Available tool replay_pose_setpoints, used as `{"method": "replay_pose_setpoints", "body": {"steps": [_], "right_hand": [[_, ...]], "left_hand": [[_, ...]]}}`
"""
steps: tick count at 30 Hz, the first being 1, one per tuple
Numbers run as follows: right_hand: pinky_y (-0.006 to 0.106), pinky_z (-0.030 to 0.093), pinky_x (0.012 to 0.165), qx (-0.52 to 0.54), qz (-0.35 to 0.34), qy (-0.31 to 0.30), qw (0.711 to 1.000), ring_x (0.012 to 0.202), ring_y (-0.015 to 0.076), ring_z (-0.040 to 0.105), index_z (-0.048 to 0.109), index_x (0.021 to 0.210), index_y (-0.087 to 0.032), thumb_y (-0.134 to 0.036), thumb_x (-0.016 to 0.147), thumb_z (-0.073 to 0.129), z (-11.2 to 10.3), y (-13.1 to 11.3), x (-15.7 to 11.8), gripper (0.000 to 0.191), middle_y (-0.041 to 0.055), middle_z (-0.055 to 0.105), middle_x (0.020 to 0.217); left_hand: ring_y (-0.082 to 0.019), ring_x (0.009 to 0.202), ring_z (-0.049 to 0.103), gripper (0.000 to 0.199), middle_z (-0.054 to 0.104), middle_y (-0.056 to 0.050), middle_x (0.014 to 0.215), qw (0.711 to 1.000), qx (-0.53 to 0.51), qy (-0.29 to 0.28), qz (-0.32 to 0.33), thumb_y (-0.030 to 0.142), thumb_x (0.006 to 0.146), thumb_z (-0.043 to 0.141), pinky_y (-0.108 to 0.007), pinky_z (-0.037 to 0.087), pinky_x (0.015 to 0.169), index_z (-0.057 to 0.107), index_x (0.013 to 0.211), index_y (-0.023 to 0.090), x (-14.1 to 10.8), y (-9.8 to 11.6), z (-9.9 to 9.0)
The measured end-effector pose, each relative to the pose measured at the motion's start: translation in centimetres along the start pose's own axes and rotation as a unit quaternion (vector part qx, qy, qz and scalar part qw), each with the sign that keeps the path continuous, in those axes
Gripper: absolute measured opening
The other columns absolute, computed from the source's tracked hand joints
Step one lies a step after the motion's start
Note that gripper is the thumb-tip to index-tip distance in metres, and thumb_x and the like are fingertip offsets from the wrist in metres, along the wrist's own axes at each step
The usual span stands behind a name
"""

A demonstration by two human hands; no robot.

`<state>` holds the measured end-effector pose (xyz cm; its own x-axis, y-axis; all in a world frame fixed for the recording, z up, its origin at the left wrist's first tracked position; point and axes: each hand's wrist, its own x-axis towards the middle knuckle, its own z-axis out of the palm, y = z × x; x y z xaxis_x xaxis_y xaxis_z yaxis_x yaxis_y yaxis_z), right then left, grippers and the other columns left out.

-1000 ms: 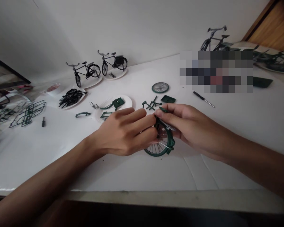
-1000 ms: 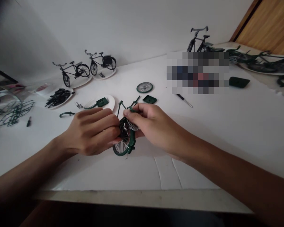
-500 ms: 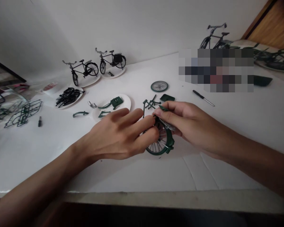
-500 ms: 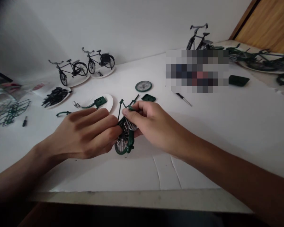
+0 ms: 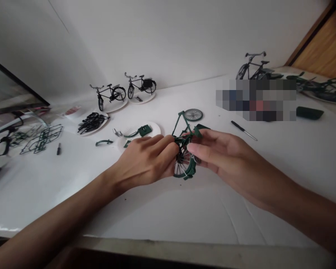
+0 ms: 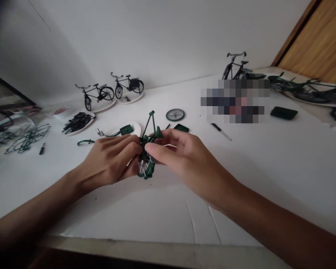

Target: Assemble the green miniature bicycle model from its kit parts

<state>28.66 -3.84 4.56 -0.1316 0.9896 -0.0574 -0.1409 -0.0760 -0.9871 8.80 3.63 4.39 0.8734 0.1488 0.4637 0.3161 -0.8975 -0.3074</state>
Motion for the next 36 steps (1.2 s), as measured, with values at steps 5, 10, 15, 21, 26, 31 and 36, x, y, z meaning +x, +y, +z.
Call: {"method": "replay_pose_setpoints", "body": {"steps": [5,10,15,21,26,31,36], "right_hand": [[0.028,0.051,0.083,-0.078,0.010,-0.001,0.997,0.095,0.0168,0.066,0.071,0.101,-0.029,-0.037,0.089,0.066,-0.1,0.2,-0.1,0.016,-0.0025,0.071,0.097],[0.029,0.049,0.083,-0.117,0.043,-0.018,0.992,0.098,0.0197,0.064,0.072,0.088,-0.024,-0.038,0.092,0.060,0.0,0.5,-0.2,0.018,-0.0012,0.070,0.090],[0.032,0.051,0.085,-0.081,0.050,-0.007,0.995,0.096,0.0201,0.066,0.071,0.088,-0.022,-0.037,0.087,0.066,0.1,1.5,0.2,0.015,0.0001,0.073,0.093],[0.031,0.050,0.079,-0.135,0.046,0.008,0.990,0.088,0.0207,0.068,0.070,0.085,-0.020,-0.033,0.081,0.070,0.2,1.7,0.5,0.013,0.0020,0.073,0.086],[0.028,0.045,0.067,-0.189,0.044,0.038,0.980,0.078,0.0180,0.066,0.068,0.075,-0.019,-0.029,0.081,0.065,0.2,1.1,0.4,0.013,0.0020,0.072,0.077],[0.028,0.047,0.070,-0.173,0.048,0.034,0.983,0.077,0.0175,0.065,0.069,0.075,-0.018,-0.034,0.081,0.067,0.3,0.7,0.4,0.018,0.0028,0.071,0.076],[0.029,0.049,0.077,-0.124,0.067,-0.002,0.990,0.080,0.0171,0.066,0.069,0.078,-0.018,-0.031,0.083,0.067,0.4,0.5,0.3,0.014,0.0026,0.070,0.079]], "left_hand": [[-0.012,0.058,0.042,0.021,0.049,0.002,0.070,0.997,0.072,0.024,-0.002,0.027,0.096,0.050,-0.029,0.029,0.048,0.045,0.077,0.018,0.1,0.2,0.0],[-0.013,0.055,0.038,0.025,0.046,0.002,0.067,0.992,0.125,0.008,0.007,0.028,0.095,0.054,-0.031,0.026,0.048,0.043,0.073,0.019,0.5,0.2,-0.2],[-0.015,0.061,0.040,0.025,0.045,0.001,0.067,0.991,0.131,-0.002,0.035,0.025,0.096,0.051,-0.033,0.023,0.052,0.043,0.073,0.019,1.0,0.4,-0.9],[-0.017,0.066,0.042,0.027,0.047,0.000,0.069,0.991,0.124,0.021,0.036,0.027,0.096,0.053,-0.034,0.023,0.057,0.043,0.073,0.019,1.0,0.6,-0.7],[-0.018,0.067,0.042,0.027,0.049,-0.001,0.072,0.992,0.124,0.010,0.021,0.032,0.098,0.049,-0.035,0.024,0.059,0.046,0.075,0.018,1.0,0.9,-1.2],[-0.018,0.071,0.043,0.007,0.054,-0.003,0.080,0.990,0.123,-0.021,0.061,0.016,0.096,0.046,-0.035,0.028,0.064,0.053,0.093,0.015,0.9,0.6,-1.7],[-0.018,0.074,0.047,0.008,0.057,-0.004,0.085,0.979,0.142,-0.016,0.145,0.017,0.098,0.045,-0.034,0.031,0.065,0.053,0.097,0.016,1.3,-0.5,-1.5]]}}
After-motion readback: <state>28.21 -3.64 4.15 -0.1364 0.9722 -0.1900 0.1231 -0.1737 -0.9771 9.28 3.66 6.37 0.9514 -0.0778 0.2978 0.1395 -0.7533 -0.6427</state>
